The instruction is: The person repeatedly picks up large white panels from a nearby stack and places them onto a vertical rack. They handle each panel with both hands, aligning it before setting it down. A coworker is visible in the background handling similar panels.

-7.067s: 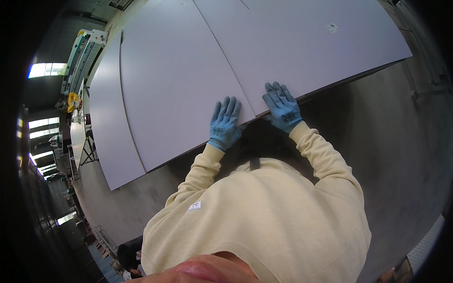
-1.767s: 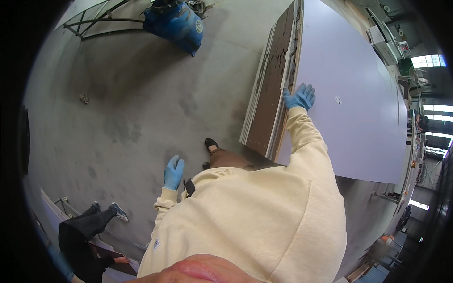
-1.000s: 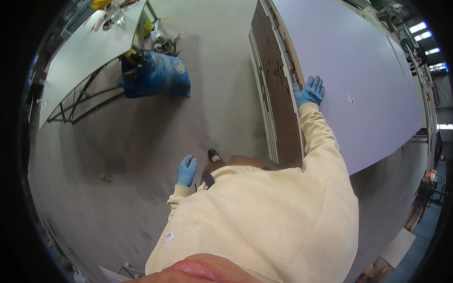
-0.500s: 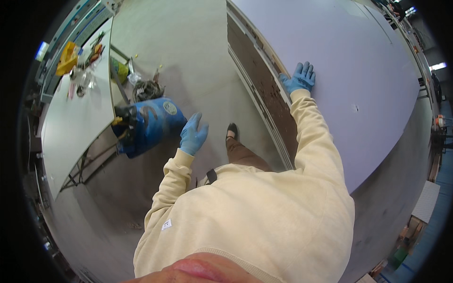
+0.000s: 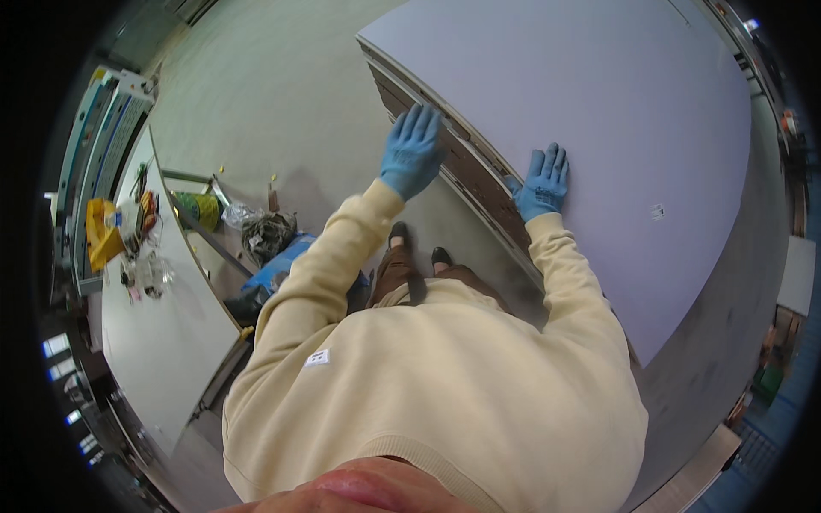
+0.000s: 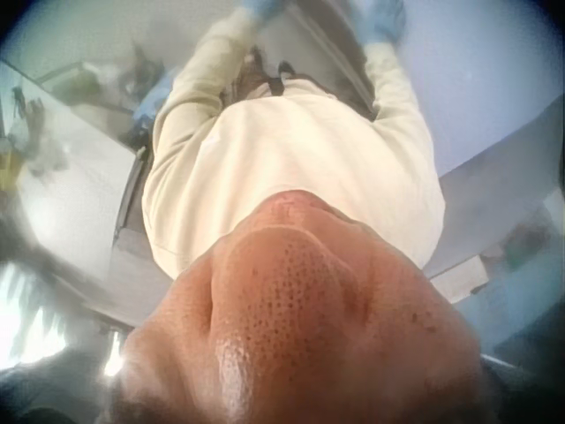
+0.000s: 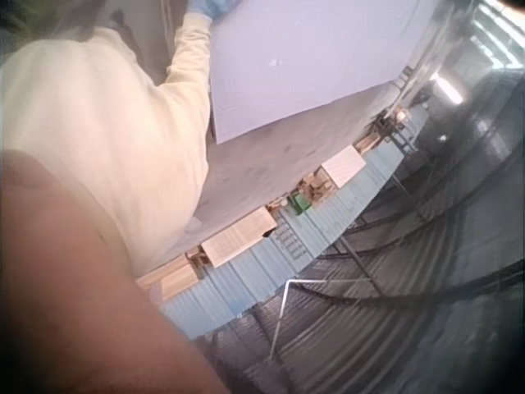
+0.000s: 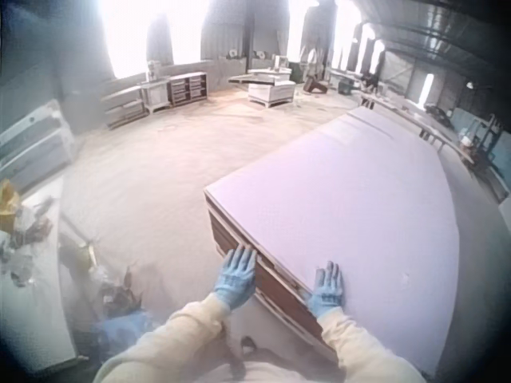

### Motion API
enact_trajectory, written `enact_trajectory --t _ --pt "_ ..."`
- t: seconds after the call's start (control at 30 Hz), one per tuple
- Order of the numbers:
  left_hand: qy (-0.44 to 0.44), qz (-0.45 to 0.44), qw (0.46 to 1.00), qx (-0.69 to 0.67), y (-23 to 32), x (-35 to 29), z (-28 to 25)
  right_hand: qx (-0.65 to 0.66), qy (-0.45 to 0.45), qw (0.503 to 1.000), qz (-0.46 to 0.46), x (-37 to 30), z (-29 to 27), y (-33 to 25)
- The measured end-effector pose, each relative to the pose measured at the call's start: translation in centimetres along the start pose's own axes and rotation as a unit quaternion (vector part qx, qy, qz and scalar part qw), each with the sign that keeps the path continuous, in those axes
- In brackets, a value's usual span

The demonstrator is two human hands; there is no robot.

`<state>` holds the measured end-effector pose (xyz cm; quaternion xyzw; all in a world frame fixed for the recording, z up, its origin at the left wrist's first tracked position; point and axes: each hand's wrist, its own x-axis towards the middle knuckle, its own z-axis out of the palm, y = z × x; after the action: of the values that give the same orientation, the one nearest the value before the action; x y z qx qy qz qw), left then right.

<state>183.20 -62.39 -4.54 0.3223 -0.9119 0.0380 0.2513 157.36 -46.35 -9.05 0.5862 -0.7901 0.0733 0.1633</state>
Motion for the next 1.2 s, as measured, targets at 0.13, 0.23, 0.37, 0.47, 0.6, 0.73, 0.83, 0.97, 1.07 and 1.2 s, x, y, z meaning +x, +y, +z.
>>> enact_trajectory --t 0.13,0.23,0.37,0.47,0.6,0.73,0.83,0.97,1.07,1.2 --pt "-0.064 0.124 0.99 -0.005 -3.1 8.1 3.5 0.001 0.001 1.0 0.013 0.6 -0.3 -0.4" --pt "-0.108 0.196 0.974 -0.026 -5.1 11.4 5.3 0.009 -0.001 1.0 0.016 0.9 -0.6 -0.6" --pt "-0.13 0.259 0.954 -0.071 -7.1 12.9 7.5 0.016 -0.004 1.0 0.026 1.5 -0.7 -0.6" --pt "-0.118 0.288 0.95 -0.041 -7.7 12.9 8.7 0.001 -0.015 0.999 0.032 1.7 -0.6 -0.5" --pt "-0.096 0.287 0.952 -0.05 -7.8 13.1 9.4 0.014 -0.04 0.998 0.052 1.7 -0.6 -0.5" --pt "-0.116 0.278 0.952 -0.059 -7.5 13.4 9.4 0.038 -0.017 0.998 0.047 2.0 -0.7 -0.3" --pt "-0.142 0.257 0.95 -0.111 -7.3 13.5 9.5 0.04 -0.015 0.998 0.048 2.2 -0.9 -0.1" --pt "-0.108 0.282 0.95 -0.08 -7.3 13.6 9.8 0.046 -0.049 0.994 0.086 1.9 -1.4 0.1" --pt "-0.075 0.323 0.931 -0.15 -7.4 13.4 9.8 0.093 -0.011 0.99 0.108 1.2 -1.5 0.2" --pt "-0.114 0.36 0.925 -0.034 -6.9 13.8 10.2 0.095 -0.025 0.989 0.114 0.9 -0.5 1.0"
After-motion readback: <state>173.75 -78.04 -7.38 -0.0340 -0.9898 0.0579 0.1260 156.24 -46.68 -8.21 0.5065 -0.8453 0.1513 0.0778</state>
